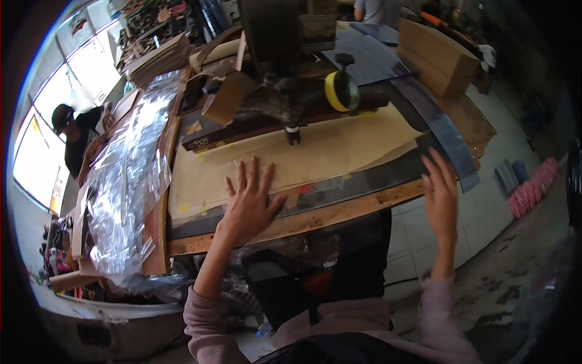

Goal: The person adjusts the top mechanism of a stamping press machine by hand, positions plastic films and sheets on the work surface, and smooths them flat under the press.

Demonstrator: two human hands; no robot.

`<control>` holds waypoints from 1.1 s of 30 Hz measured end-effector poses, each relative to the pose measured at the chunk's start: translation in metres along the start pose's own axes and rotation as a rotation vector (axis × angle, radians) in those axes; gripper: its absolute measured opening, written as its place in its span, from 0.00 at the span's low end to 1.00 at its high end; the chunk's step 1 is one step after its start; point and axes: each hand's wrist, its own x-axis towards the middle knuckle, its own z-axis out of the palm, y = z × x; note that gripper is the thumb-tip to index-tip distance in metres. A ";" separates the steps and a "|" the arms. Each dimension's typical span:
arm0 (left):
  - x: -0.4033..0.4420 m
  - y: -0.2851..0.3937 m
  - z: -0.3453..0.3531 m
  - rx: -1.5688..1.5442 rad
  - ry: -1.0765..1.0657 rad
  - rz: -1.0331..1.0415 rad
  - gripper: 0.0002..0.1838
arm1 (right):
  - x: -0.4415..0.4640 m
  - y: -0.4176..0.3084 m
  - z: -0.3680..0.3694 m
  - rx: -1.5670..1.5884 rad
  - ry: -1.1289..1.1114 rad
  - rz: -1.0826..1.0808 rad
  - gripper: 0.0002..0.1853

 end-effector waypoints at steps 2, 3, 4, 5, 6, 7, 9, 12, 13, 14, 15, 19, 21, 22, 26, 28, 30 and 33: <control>0.002 0.000 -0.004 -0.008 -0.011 -0.020 0.39 | 0.037 -0.010 0.015 -0.002 0.030 -0.179 0.18; 0.001 0.001 -0.005 -0.009 -0.003 -0.023 0.39 | 0.048 0.000 0.024 -0.108 0.003 -0.193 0.19; 0.000 0.002 -0.005 -0.010 0.004 -0.026 0.38 | 0.057 0.011 0.036 -0.213 -0.028 -0.205 0.19; -0.001 0.003 -0.004 -0.013 0.013 -0.030 0.38 | 0.059 0.019 0.042 -0.319 -0.059 -0.217 0.20; -0.002 0.004 -0.004 -0.009 0.020 -0.041 0.37 | 0.054 0.023 0.042 -0.311 -0.123 -0.156 0.21; -0.002 0.004 -0.005 -0.003 0.026 -0.044 0.37 | 0.045 0.026 0.042 -0.302 -0.186 -0.099 0.22; -0.003 0.007 -0.005 -0.005 0.031 -0.059 0.37 | 0.024 0.033 0.045 -0.270 -0.217 -0.038 0.23; -0.002 0.010 -0.007 -0.018 0.028 -0.081 0.36 | 0.004 0.038 0.050 -0.204 -0.155 0.001 0.25; -0.002 0.010 -0.007 -0.019 0.017 -0.088 0.36 | 0.004 0.039 0.048 -0.187 -0.164 0.004 0.25; -0.002 0.010 -0.006 -0.020 0.011 -0.096 0.36 | 0.005 0.039 0.048 -0.165 -0.172 0.012 0.25; -0.002 0.010 -0.006 -0.016 0.011 -0.091 0.36 | 0.007 0.040 0.049 -0.143 -0.171 0.016 0.25; -0.001 0.012 -0.006 -0.022 0.027 -0.096 0.36 | 0.018 0.045 0.047 -0.076 -0.179 0.115 0.25; -0.002 0.012 -0.006 -0.023 0.026 -0.101 0.35 | 0.024 0.049 0.045 -0.186 -0.271 0.098 0.27; -0.002 0.011 -0.006 -0.018 0.024 -0.101 0.35 | 0.024 0.053 0.046 -0.193 -0.258 0.073 0.28; -0.001 0.011 -0.005 -0.013 0.022 -0.104 0.36 | 0.014 0.077 0.048 -0.186 -0.223 0.038 0.29; -0.002 0.012 -0.006 -0.018 0.024 -0.102 0.36 | 0.013 0.079 0.047 -0.189 -0.242 0.083 0.29; -0.002 0.011 -0.005 -0.020 0.032 -0.098 0.36 | 0.019 0.076 0.045 -0.212 -0.282 0.151 0.29; -0.005 0.008 -0.004 -0.021 0.067 -0.076 0.36 | 0.023 0.075 0.047 -0.307 -0.304 0.175 0.34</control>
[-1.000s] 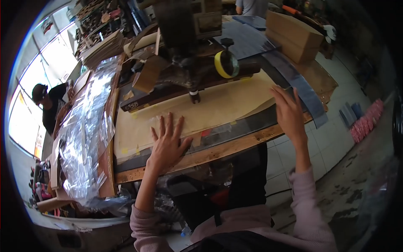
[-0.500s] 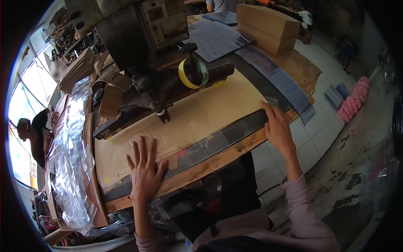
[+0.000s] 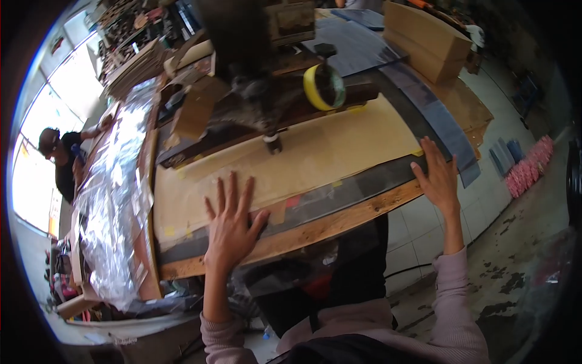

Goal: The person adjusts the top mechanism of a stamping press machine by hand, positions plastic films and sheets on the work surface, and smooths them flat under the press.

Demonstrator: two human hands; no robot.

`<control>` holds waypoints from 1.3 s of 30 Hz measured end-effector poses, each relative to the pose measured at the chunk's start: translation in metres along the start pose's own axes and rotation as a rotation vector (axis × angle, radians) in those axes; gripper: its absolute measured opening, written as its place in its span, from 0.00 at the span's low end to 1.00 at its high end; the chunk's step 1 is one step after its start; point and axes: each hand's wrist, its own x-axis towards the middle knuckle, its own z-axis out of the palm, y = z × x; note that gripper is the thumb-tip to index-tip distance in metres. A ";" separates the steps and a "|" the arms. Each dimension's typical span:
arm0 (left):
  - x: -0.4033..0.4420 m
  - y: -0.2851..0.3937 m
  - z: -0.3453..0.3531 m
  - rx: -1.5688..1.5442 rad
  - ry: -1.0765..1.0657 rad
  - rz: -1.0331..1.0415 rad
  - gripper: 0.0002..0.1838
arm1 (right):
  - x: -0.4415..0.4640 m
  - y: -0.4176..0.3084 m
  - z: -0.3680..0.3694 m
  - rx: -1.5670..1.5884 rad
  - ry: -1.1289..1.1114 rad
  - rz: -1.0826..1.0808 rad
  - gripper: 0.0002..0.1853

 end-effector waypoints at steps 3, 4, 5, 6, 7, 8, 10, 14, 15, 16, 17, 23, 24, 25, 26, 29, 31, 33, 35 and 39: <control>-0.001 -0.004 0.004 0.028 0.019 0.022 0.37 | 0.010 -0.005 -0.006 -0.129 -0.094 0.125 0.40; -0.001 -0.004 0.004 0.036 0.032 0.034 0.37 | 0.013 -0.008 -0.010 -0.168 -0.120 0.169 0.40; 0.000 -0.003 0.003 0.034 0.022 0.035 0.37 | 0.012 -0.013 -0.014 -0.154 -0.103 0.167 0.40; 0.002 -0.003 0.002 0.039 0.025 0.033 0.37 | 0.011 -0.020 -0.015 -0.064 -0.010 0.096 0.39; 0.003 -0.003 0.003 0.043 0.023 0.033 0.37 | 0.008 -0.033 -0.015 0.027 0.078 0.026 0.38; 0.005 -0.004 0.006 0.048 0.013 0.034 0.37 | 0.003 -0.051 -0.017 0.119 0.158 -0.040 0.38; 0.014 -0.008 0.010 0.043 0.030 0.080 0.38 | -0.001 -0.089 -0.028 0.303 0.065 -0.324 0.33; 0.035 -0.021 0.009 0.036 0.023 0.121 0.37 | 0.013 -0.134 -0.005 0.332 -0.054 -0.587 0.32; 0.036 -0.023 0.009 0.027 0.036 0.115 0.36 | 0.015 -0.138 0.001 0.299 -0.075 -0.580 0.32; 0.038 -0.025 0.008 0.017 0.052 0.110 0.36 | 0.019 -0.143 0.004 0.264 -0.094 -0.573 0.32; 0.037 -0.026 0.006 0.019 0.064 0.087 0.35 | 0.023 -0.146 0.006 0.228 -0.113 -0.566 0.32; 0.026 -0.035 0.003 -0.046 0.089 0.020 0.31 | 0.019 -0.151 0.003 0.160 -0.080 -0.525 0.30; 0.026 -0.034 0.004 -0.044 0.089 0.016 0.31 | 0.019 -0.150 0.006 0.166 -0.044 -0.534 0.30; 0.027 -0.034 0.004 -0.042 0.090 0.012 0.30 | 0.021 -0.150 0.012 0.172 -0.006 -0.544 0.30; 0.027 -0.033 0.003 -0.041 0.085 0.009 0.30 | 0.023 -0.150 0.014 0.177 0.034 -0.556 0.30; 0.029 -0.035 0.003 -0.039 0.076 0.001 0.30 | 0.026 -0.151 0.015 0.173 0.013 -0.537 0.30; 0.031 -0.035 0.003 -0.036 0.080 -0.004 0.30 | 0.027 -0.153 0.014 0.165 0.001 -0.523 0.30; 0.033 -0.037 0.006 -0.028 0.102 0.004 0.30 | 0.027 -0.154 0.015 0.167 -0.006 -0.516 0.29; 0.033 -0.038 0.009 0.000 0.146 0.011 0.29 | 0.028 -0.154 0.019 0.177 -0.003 -0.512 0.29; 0.033 -0.039 0.011 0.043 0.273 0.020 0.27 | 0.028 -0.157 0.021 0.204 -0.003 -0.477 0.29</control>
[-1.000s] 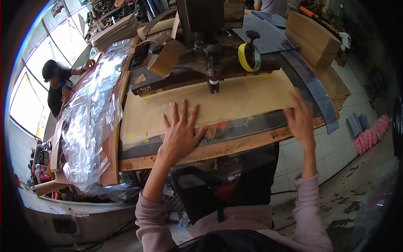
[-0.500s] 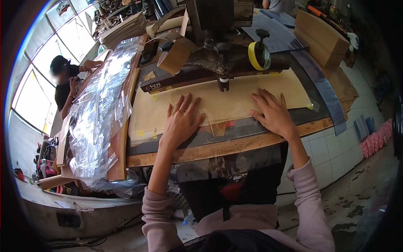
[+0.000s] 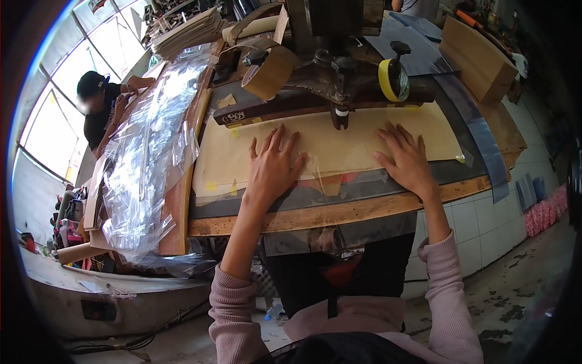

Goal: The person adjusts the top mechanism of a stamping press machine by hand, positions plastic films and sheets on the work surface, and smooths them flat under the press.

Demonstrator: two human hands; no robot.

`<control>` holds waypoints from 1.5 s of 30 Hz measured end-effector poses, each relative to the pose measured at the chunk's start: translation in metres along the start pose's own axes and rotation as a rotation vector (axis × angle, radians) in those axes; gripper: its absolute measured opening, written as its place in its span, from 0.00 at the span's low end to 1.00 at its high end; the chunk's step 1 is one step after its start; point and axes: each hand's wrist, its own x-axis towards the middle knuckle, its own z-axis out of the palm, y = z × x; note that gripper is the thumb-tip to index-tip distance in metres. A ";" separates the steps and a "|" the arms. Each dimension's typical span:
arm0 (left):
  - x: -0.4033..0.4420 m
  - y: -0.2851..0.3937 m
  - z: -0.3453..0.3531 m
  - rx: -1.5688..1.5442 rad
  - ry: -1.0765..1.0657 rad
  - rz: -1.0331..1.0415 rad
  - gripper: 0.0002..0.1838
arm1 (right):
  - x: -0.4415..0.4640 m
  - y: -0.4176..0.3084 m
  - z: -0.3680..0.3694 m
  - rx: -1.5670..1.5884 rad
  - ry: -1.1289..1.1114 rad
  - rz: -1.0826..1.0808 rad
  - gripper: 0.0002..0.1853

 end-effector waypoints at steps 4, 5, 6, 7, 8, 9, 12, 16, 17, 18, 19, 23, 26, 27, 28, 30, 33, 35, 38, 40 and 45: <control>0.001 0.005 -0.013 -0.045 0.013 -0.042 0.26 | 0.003 0.000 0.000 0.002 0.014 0.005 0.29; 0.001 0.005 -0.012 -0.041 0.013 -0.042 0.26 | 0.002 0.001 0.000 -0.003 0.015 0.003 0.29; 0.000 0.004 -0.012 -0.038 0.013 -0.041 0.26 | 0.003 0.001 0.000 -0.009 0.008 0.005 0.28; -0.001 0.004 -0.011 -0.033 0.014 -0.040 0.27 | 0.003 0.001 -0.001 -0.014 0.002 0.007 0.28; -0.001 0.005 -0.009 -0.031 0.029 -0.029 0.27 | 0.004 0.001 -0.001 -0.020 -0.004 0.010 0.28; -0.002 0.005 -0.008 -0.027 0.046 -0.017 0.27 | 0.004 0.001 0.000 -0.022 0.001 0.009 0.28; 0.000 0.005 -0.006 -0.056 0.064 -0.004 0.28 | 0.005 0.001 0.001 -0.022 0.012 0.006 0.28; 0.000 0.008 -0.007 -0.090 0.047 -0.010 0.28 | 0.007 0.003 -0.001 -0.007 0.007 0.004 0.28; 0.000 0.008 -0.006 -0.088 0.048 -0.003 0.28 | 0.008 0.003 -0.001 -0.005 0.004 0.002 0.28; 0.000 0.008 -0.006 -0.085 0.051 0.004 0.28 | 0.008 0.003 -0.001 -0.003 0.004 0.006 0.28; 0.000 0.008 -0.006 -0.082 0.055 0.010 0.28 | 0.008 0.004 -0.001 -0.001 0.003 0.008 0.28; 0.001 0.007 -0.005 -0.088 0.056 0.010 0.28 | 0.009 0.004 -0.001 0.004 0.003 0.011 0.28; 0.002 0.007 -0.005 -0.081 0.041 0.016 0.27 | 0.009 0.004 -0.002 -0.005 0.002 0.005 0.28; 0.003 0.007 -0.007 -0.075 0.026 0.009 0.27 | 0.009 0.005 0.000 -0.013 0.024 -0.005 0.28; 0.003 0.008 -0.007 -0.069 0.011 0.001 0.27 | 0.009 0.005 0.001 -0.020 0.046 -0.016 0.28; 0.003 0.007 -0.007 -0.081 0.013 0.011 0.26 | 0.010 0.006 0.002 -0.025 0.067 -0.026 0.28; 0.004 0.005 -0.004 -0.090 0.024 0.022 0.26 | 0.010 0.007 0.003 -0.021 0.061 -0.026 0.29; 0.004 0.005 -0.004 -0.099 0.027 0.023 0.26 | 0.010 0.007 0.002 -0.024 0.056 -0.022 0.29; 0.004 0.004 -0.002 -0.122 0.033 0.022 0.26 | 0.011 0.007 0.002 -0.015 0.044 -0.019 0.29; 0.004 0.003 0.001 -0.141 0.055 0.034 0.26 | 0.011 0.007 0.002 -0.016 0.049 -0.021 0.29; 0.004 0.003 0.001 -0.152 0.048 0.033 0.26 | 0.012 0.009 0.005 -0.009 0.055 -0.032 0.29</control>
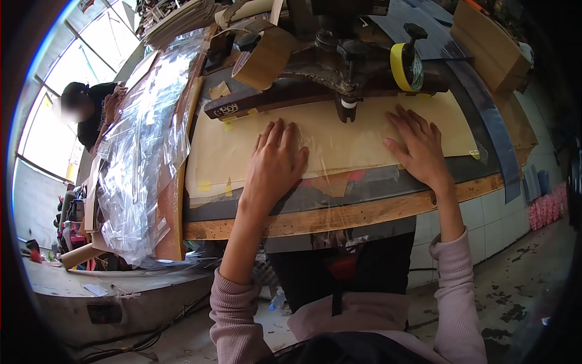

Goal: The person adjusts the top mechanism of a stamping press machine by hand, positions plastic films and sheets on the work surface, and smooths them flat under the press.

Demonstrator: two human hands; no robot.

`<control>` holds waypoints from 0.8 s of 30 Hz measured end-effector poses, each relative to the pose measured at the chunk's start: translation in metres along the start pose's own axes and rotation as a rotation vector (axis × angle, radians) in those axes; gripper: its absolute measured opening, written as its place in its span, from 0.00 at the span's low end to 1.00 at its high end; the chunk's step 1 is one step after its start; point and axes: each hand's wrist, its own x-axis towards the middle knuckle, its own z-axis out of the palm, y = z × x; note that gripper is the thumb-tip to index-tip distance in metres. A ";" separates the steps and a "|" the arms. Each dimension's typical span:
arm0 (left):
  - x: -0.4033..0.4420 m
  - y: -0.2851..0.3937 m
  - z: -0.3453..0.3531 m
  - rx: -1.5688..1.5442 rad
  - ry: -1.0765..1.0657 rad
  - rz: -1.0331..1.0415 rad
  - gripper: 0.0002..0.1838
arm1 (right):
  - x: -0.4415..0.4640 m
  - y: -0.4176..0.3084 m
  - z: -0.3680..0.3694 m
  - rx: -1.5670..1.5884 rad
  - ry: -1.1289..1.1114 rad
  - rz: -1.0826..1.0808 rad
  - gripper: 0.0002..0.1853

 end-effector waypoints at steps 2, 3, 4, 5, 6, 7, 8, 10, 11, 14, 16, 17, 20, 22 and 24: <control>0.000 0.000 0.001 0.003 0.001 0.003 0.26 | 0.000 0.000 0.000 0.007 0.004 0.000 0.29; 0.000 -0.001 0.001 0.005 0.003 0.005 0.26 | 0.000 0.000 -0.001 0.006 0.002 0.002 0.28; 0.000 -0.001 0.001 0.006 0.005 0.009 0.26 | 0.000 -0.002 -0.001 0.004 -0.001 0.004 0.28; 0.001 -0.001 0.000 0.019 -0.002 0.004 0.25 | 0.001 -0.002 -0.002 0.003 -0.002 0.007 0.28; 0.001 0.000 -0.001 0.032 -0.009 -0.001 0.25 | 0.001 -0.002 -0.003 0.003 0.003 0.005 0.28; 0.002 0.001 -0.001 0.045 -0.017 -0.007 0.25 | 0.001 -0.002 -0.002 0.004 0.007 0.003 0.28; 0.002 0.001 -0.001 0.044 -0.019 -0.006 0.25 | 0.001 -0.001 -0.002 0.006 0.012 -0.001 0.28; 0.003 0.001 -0.001 0.046 -0.022 -0.008 0.25 | 0.001 -0.001 -0.001 0.002 0.019 0.000 0.28; 0.003 0.001 -0.001 0.046 -0.020 -0.008 0.25 | 0.001 -0.001 -0.001 0.001 0.023 0.000 0.28; 0.003 0.000 0.000 0.032 -0.010 0.000 0.25 | 0.002 0.001 0.000 0.002 0.040 -0.011 0.27; 0.003 -0.002 0.002 0.006 0.000 0.015 0.26 | 0.002 0.001 0.001 0.001 0.048 -0.017 0.27; 0.003 -0.002 0.003 0.015 -0.002 0.016 0.26 | 0.002 0.001 0.001 0.001 0.052 -0.019 0.27; 0.003 -0.001 0.004 0.035 -0.009 0.019 0.25 | 0.003 -0.001 -0.004 0.009 -0.054 0.030 0.29; 0.003 -0.001 0.004 0.040 -0.012 0.019 0.25 | 0.003 0.000 -0.001 0.001 0.010 0.004 0.28; 0.003 0.000 0.002 0.059 -0.031 0.010 0.25 | 0.002 0.001 0.001 -0.002 0.037 -0.008 0.28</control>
